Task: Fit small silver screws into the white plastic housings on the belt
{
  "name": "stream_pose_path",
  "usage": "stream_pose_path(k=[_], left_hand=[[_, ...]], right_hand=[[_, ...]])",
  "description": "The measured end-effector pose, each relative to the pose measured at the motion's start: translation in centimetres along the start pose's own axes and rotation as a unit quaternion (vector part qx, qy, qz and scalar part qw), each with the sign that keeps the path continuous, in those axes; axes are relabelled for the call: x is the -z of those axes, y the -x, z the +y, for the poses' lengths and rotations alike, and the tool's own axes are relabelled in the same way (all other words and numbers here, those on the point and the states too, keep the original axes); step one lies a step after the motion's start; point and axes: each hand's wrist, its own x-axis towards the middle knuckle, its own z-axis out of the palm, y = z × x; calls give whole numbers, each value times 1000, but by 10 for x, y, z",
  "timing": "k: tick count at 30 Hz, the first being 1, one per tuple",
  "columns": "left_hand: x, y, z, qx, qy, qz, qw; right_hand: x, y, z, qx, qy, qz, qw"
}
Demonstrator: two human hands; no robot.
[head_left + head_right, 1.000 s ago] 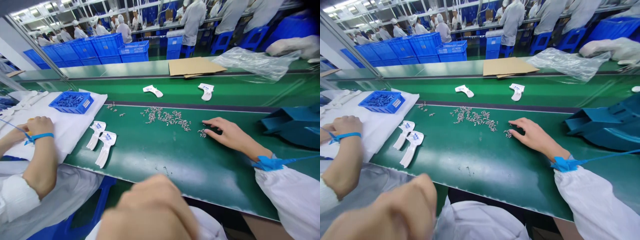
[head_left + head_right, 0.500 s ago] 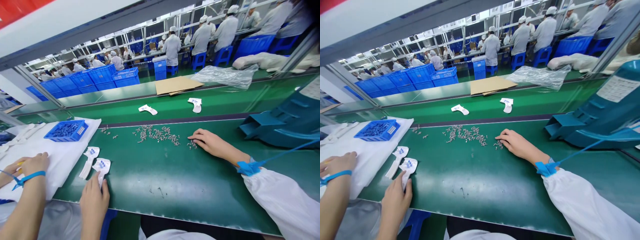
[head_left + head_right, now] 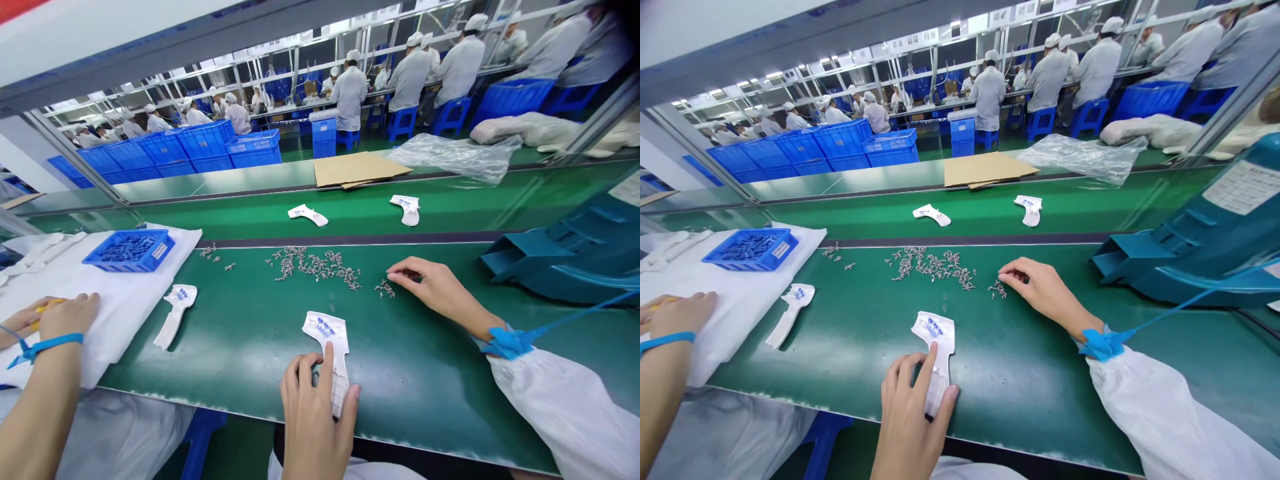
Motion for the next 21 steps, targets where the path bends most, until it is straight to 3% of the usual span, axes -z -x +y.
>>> stream_pose_path(k=[4, 7, 10, 12, 21], left_hand=[[8, -9, -1, 4, 42, -14, 999], [21, -17, -15, -60, 54, -84, 993], [29, -24, -26, -119, 42, -147, 981], [30, -27, -29, -131, 32, -157, 978], [24, -28, -24, -131, 35, -148, 980]], right_hand=[[-2, 12, -27, -30, -135, -62, 988], [-8, 27, -61, -7, -178, -159, 971], [-15, 42, -97, 48, -164, -265, 949], [-19, 49, -115, 78, -130, -311, 938], [-27, 40, -139, 41, -39, -375, 925]])
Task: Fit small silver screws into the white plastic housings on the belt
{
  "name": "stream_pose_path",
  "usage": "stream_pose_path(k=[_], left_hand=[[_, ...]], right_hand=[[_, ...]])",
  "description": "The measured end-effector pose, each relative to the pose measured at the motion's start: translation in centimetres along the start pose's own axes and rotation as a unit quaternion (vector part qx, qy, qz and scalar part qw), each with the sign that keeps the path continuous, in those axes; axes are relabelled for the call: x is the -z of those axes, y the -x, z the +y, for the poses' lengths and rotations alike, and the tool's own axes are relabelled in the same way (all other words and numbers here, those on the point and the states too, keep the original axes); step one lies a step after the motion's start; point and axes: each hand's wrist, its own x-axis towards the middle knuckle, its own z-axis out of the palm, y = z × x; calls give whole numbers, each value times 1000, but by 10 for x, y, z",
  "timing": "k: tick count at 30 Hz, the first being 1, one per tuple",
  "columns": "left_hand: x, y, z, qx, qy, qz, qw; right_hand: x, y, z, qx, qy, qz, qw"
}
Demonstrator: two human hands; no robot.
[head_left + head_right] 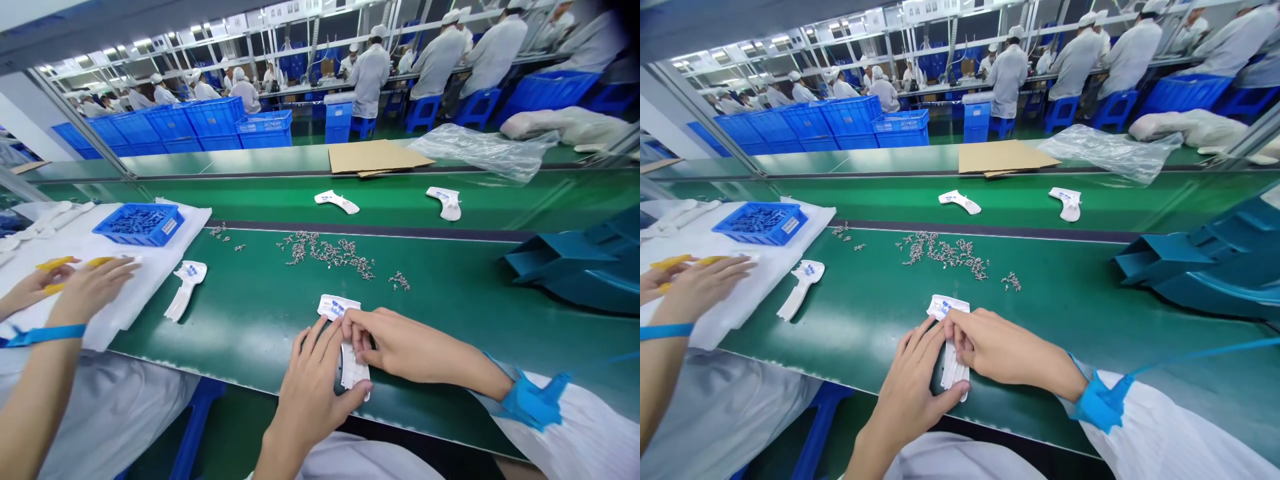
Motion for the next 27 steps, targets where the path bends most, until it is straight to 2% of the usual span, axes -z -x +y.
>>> stream_pose_path(k=[4, 7, 15, 19, 27], left_hand=[[1, 1, 0, 13, 17, 9, 1000], [0, 2, -1, 16, 27, 13, 999], [-4, 3, -2, 7, 30, 29, 999], [-6, 3, -3, 7, 26, 44, 999], [-5, 3, -2, 11, 28, 31, 999]], right_hand=[[2, -9, -9, -19, 85, -3, 996], [4, -14, -14, -9, 122, -13, 992], [11, -23, -14, -2, 129, -60, 990], [11, -30, -14, -21, 137, -77, 987], [10, -42, -21, -83, 202, -88, 972]])
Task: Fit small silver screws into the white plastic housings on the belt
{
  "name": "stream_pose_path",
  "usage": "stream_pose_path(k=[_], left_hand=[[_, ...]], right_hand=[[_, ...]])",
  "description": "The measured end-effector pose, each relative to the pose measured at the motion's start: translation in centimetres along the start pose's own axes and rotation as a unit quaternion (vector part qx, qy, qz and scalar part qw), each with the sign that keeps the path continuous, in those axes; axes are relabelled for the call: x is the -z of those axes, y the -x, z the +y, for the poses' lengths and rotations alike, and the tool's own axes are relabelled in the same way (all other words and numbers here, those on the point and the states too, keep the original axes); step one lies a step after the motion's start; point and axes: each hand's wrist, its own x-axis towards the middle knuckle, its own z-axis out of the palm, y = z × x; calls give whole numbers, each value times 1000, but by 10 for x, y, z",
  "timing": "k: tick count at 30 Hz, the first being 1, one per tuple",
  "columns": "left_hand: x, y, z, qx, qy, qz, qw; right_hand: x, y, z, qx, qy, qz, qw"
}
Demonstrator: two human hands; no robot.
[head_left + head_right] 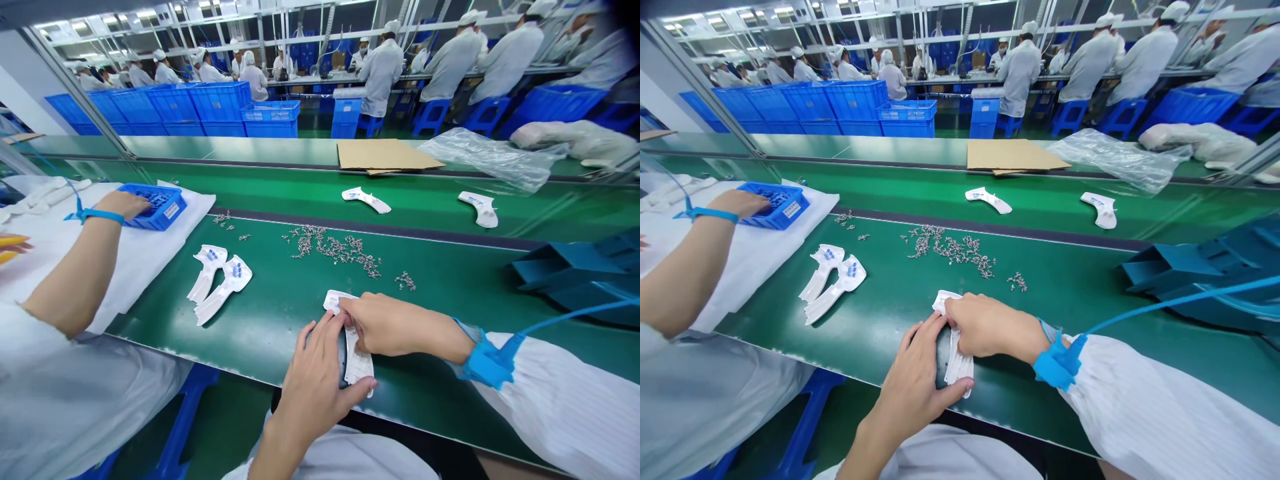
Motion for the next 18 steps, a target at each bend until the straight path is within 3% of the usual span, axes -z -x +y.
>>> stream_pose_path(k=[3, 6, 8, 10, 12, 15, 18], left_hand=[[-1, 1, -1, -10, -4, 9, 1000], [-4, 2, -3, -12, -15, 28, 999], [-5, 3, -5, -13, -22, 36, 999], [-6, 3, -7, -18, -26, 41, 999], [-6, 3, -7, -19, -27, 47, 998], [-5, 2, -7, -13, -30, 49, 998], [-3, 1, -6, -14, -30, 43, 999]], right_hand=[[3, 1, 1, -17, -13, -8, 1000], [8, 7, 22, 12, -60, 16, 998], [13, 13, 50, 7, -85, 85, 993], [19, 15, 83, -51, -66, 194, 978], [23, 11, 112, -97, -29, 254, 962], [22, -5, 134, -78, -17, 261, 962], [17, -23, 133, -49, -12, 266, 963]])
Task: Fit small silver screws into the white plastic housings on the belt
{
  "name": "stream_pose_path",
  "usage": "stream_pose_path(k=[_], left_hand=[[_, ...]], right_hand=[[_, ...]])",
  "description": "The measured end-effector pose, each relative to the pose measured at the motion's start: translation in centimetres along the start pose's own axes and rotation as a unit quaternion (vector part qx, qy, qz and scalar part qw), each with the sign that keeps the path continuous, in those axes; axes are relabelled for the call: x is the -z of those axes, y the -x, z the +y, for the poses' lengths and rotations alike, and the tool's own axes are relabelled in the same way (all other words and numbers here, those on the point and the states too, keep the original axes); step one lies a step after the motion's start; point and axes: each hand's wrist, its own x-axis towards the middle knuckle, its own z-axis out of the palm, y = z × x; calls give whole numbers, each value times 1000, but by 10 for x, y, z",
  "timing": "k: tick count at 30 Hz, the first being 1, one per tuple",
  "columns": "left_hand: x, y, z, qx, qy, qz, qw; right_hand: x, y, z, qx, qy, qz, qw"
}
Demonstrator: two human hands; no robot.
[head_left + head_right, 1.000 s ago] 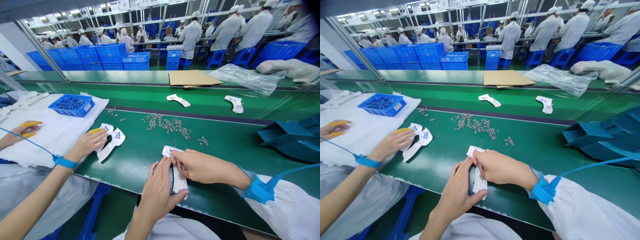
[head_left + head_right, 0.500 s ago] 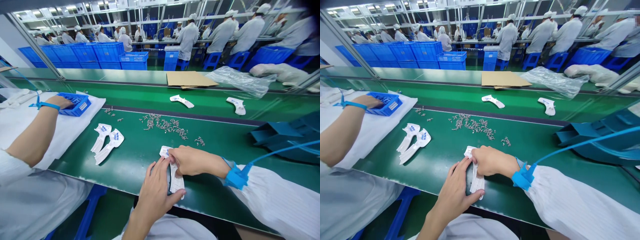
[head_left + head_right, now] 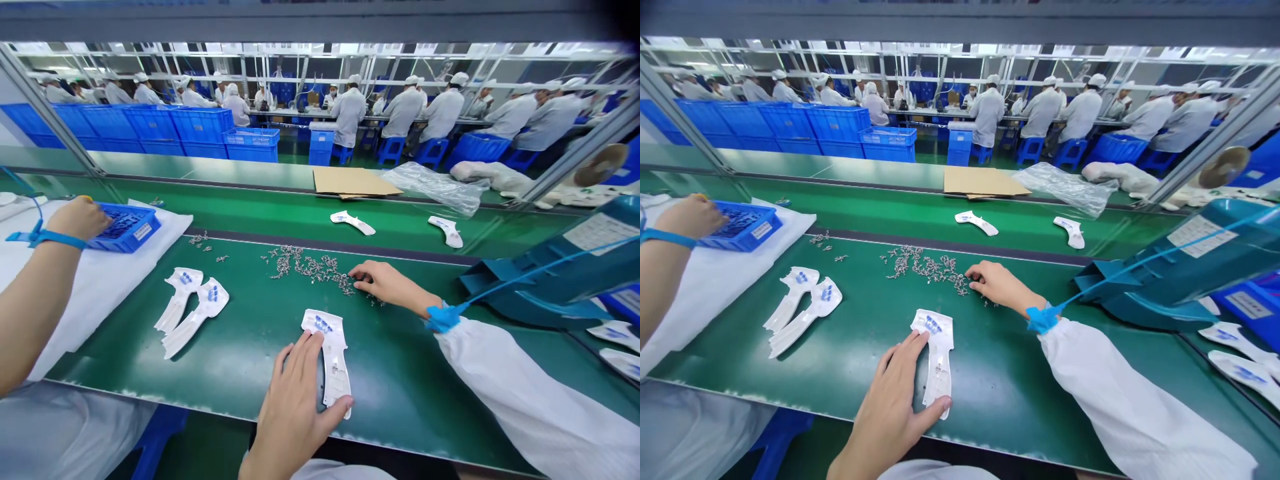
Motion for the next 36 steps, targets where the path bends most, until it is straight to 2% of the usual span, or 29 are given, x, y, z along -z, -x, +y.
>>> stream_pose_path(k=[3, 7, 10, 14, 18, 21, 26, 29, 36], left_hand=[[0, 1, 0, -7, 0, 4, 1000], [-3, 2, -2, -9, -5, 5, 1000], [-4, 2, -2, -11, -10, -6, 1000], [-3, 1, 0, -10, -13, -8, 1000], [-1, -1, 1, -10, -14, -5, 1000], [-1, -1, 0, -15, -14, -5, 1000], [-3, -1, 1, -15, -20, -11, 1000], [-3, 0, 2, -17, -22, -8, 1000], [-3, 0, 1, -13, -26, -13, 999]], right_hand=[[-6, -6, -5, 3, 7, 18, 1000], [-1, 3, -9, -1, -1, 23, 1000], [6, 26, -23, -11, -45, 18, 999], [7, 66, -58, -17, -147, -15, 989], [-4, 94, -90, 15, -193, -70, 979], [-16, 103, -104, -3, -231, -88, 969], [-37, 108, -107, -62, -287, -95, 951], [-47, 108, -104, -73, -303, -89, 946], [-50, 107, -104, -86, -293, -88, 948]])
